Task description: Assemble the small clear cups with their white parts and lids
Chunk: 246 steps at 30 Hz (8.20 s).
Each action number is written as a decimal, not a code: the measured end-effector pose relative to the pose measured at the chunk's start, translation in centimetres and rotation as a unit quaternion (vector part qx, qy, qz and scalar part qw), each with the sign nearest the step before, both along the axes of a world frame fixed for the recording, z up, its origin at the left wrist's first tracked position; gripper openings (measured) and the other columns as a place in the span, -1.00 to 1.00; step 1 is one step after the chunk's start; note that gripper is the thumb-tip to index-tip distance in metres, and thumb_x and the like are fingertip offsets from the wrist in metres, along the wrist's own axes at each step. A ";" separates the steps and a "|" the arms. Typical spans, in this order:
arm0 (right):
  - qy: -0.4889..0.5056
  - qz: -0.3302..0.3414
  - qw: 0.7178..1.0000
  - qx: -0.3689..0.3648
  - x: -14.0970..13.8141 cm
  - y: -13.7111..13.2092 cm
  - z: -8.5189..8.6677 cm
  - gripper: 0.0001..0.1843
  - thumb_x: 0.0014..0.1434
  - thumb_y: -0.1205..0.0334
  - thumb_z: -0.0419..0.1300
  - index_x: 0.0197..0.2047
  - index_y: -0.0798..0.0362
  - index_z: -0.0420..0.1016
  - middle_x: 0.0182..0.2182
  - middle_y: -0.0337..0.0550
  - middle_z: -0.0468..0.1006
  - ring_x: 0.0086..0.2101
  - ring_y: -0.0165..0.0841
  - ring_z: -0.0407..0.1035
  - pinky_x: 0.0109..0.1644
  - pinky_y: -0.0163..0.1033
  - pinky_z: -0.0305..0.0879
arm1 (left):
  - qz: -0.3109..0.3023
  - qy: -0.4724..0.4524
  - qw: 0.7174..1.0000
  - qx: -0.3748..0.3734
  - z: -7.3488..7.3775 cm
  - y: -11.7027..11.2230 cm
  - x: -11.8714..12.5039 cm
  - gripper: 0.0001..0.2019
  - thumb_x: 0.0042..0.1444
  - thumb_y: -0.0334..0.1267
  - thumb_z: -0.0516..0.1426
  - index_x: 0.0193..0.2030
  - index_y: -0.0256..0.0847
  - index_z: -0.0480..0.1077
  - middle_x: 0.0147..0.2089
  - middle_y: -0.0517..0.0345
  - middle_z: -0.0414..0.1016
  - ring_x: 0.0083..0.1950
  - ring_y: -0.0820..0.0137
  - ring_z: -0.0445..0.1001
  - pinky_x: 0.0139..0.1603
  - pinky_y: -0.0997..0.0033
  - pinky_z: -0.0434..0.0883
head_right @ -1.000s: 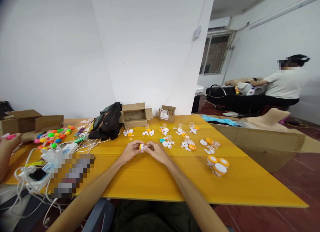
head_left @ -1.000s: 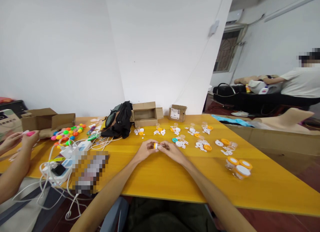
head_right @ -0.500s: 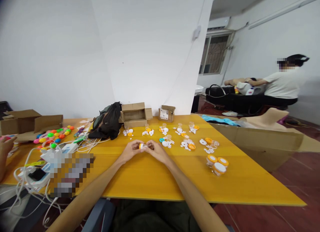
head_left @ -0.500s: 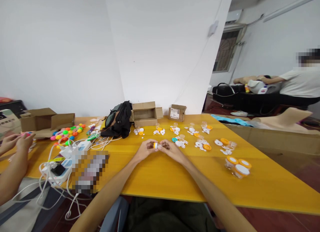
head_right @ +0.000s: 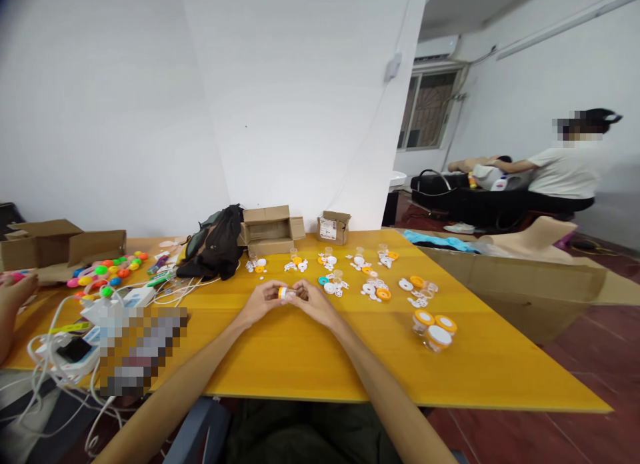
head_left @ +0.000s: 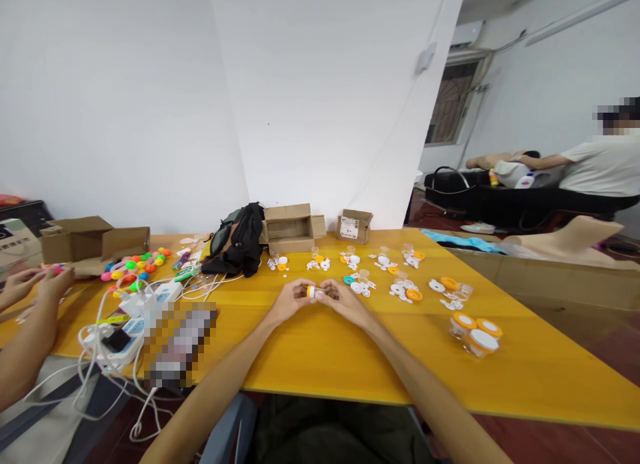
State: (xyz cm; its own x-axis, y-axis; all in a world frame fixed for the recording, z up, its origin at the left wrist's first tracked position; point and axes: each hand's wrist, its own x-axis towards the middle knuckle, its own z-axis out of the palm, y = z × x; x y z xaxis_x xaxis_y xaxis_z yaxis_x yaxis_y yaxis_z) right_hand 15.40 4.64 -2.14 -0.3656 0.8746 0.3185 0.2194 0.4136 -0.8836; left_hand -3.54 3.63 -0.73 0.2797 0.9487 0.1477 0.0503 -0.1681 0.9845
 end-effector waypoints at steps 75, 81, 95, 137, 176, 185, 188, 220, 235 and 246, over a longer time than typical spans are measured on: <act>0.111 0.015 0.992 -0.054 -0.8 -0.3 0.0 -0.62 -0.16 0.05 0.42 -0.29 -0.02 0.43 -0.33 -0.25 0.51 -0.32 -0.30 0.43 -0.19 -0.19 0.39 | 0.007 0.014 1.000 0.016 0.5 -0.3 0.2 -0.62 -0.10 0.06 0.34 -0.35 -0.26 0.55 -0.44 0.15 0.56 -0.41 0.43 0.44 -0.29 0.43 0.37; 0.098 0.012 0.994 -0.055 -0.8 -0.3 0.1 -0.65 -0.17 0.06 0.42 -0.33 -0.01 0.46 -0.38 -0.26 0.53 -0.34 -0.29 0.44 -0.22 -0.19 0.38 | -0.005 -0.021 1.000 0.006 0.0 0.0 0.2 -0.63 -0.20 -0.02 0.40 -0.33 -0.24 0.55 -0.32 0.10 0.62 -0.31 0.37 0.52 -0.19 0.39 0.42; 0.153 0.016 0.981 -0.120 -0.4 -0.3 0.3 -0.55 -0.21 -0.15 0.45 -0.35 0.00 0.55 -0.34 -0.20 0.58 -0.27 -0.25 0.48 -0.12 -0.11 0.43 | -0.002 -0.022 0.999 0.028 0.1 0.0 0.1 -0.70 -0.19 -0.16 0.41 -0.30 -0.22 0.56 -0.31 0.10 0.64 -0.24 0.32 0.58 -0.05 0.32 0.48; 0.211 -0.025 0.967 -0.139 -0.7 0.8 -0.9 -0.44 -0.37 -0.12 0.53 -0.32 -0.01 0.53 -0.30 -0.14 0.59 -0.19 -0.21 0.48 0.02 -0.05 0.41 | 0.025 0.081 0.988 0.127 -0.3 0.1 0.2 -0.74 -0.04 -0.13 0.33 -0.23 -0.20 0.54 -0.20 0.06 0.58 -0.15 0.27 0.51 -0.07 0.31 0.42; 0.156 0.021 0.982 -0.106 0.1 -0.1 0.9 -0.53 -0.19 -0.08 0.47 -0.27 -0.01 0.52 -0.29 -0.20 0.56 -0.26 -0.30 0.45 -0.13 -0.18 0.39 | 0.023 0.001 0.997 0.075 -0.3 0.8 0.0 -0.65 -0.18 -0.22 0.40 -0.20 -0.21 0.55 -0.22 0.06 0.62 -0.16 0.28 0.53 -0.06 0.33 0.40; 0.122 0.038 0.988 -0.081 0.1 0.0 0.8 -0.56 -0.11 -0.17 0.41 -0.35 0.02 0.53 -0.38 -0.20 0.58 -0.34 -0.31 0.45 -0.21 -0.19 0.37 | 0.002 -0.012 0.999 0.031 -0.1 0.3 0.0 -0.56 -0.22 -0.13 0.43 -0.17 -0.22 0.54 -0.23 0.07 0.62 -0.17 0.27 0.56 -0.05 0.31 0.44; 0.118 0.040 0.989 -0.077 0.1 0.2 0.6 -0.55 -0.12 -0.18 0.41 -0.35 0.01 0.52 -0.36 -0.19 0.59 -0.31 -0.28 0.46 -0.15 -0.15 0.38 | -0.004 -0.031 0.999 0.014 0.1 0.2 0.1 -0.54 -0.22 -0.10 0.43 -0.15 -0.21 0.53 -0.22 0.07 0.62 -0.15 0.27 0.55 -0.02 0.30 0.43; 0.024 0.003 0.994 0.107 -0.2 -1.0 1.3 -0.64 0.25 -0.06 0.11 -0.09 -0.07 0.61 -0.12 -0.08 0.61 -0.12 -0.19 0.48 -0.16 -0.16 0.42 | 0.007 -0.084 0.996 -0.037 0.8 -0.8 0.6 -0.56 -0.24 -0.15 0.42 -0.18 -0.18 0.48 -0.20 0.12 0.55 -0.18 0.35 0.49 -0.13 0.39 0.42; 0.084 -0.005 0.996 -0.003 -0.7 -0.5 0.4 -0.61 0.03 -0.15 0.32 -0.21 -0.05 0.64 -0.22 -0.11 0.68 -0.20 -0.13 0.54 -0.02 0.02 0.45 | 0.038 -0.011 0.997 0.058 -0.1 -0.2 0.6 -0.62 -0.17 -0.11 0.39 -0.21 -0.18 0.50 -0.26 0.13 0.57 -0.20 0.32 0.49 -0.12 0.38 0.38; 0.127 -0.004 0.991 -0.049 -0.6 -0.1 0.1 -0.53 -0.07 -0.11 0.39 -0.15 0.00 0.60 -0.19 -0.07 0.67 -0.16 -0.14 0.54 0.01 0.01 0.45 | 0.064 0.018 0.996 0.060 -0.5 0.0 1.0 -0.66 -0.21 -0.26 0.40 -0.25 -0.21 0.48 -0.30 0.14 0.56 -0.27 0.34 0.49 -0.18 0.39 0.38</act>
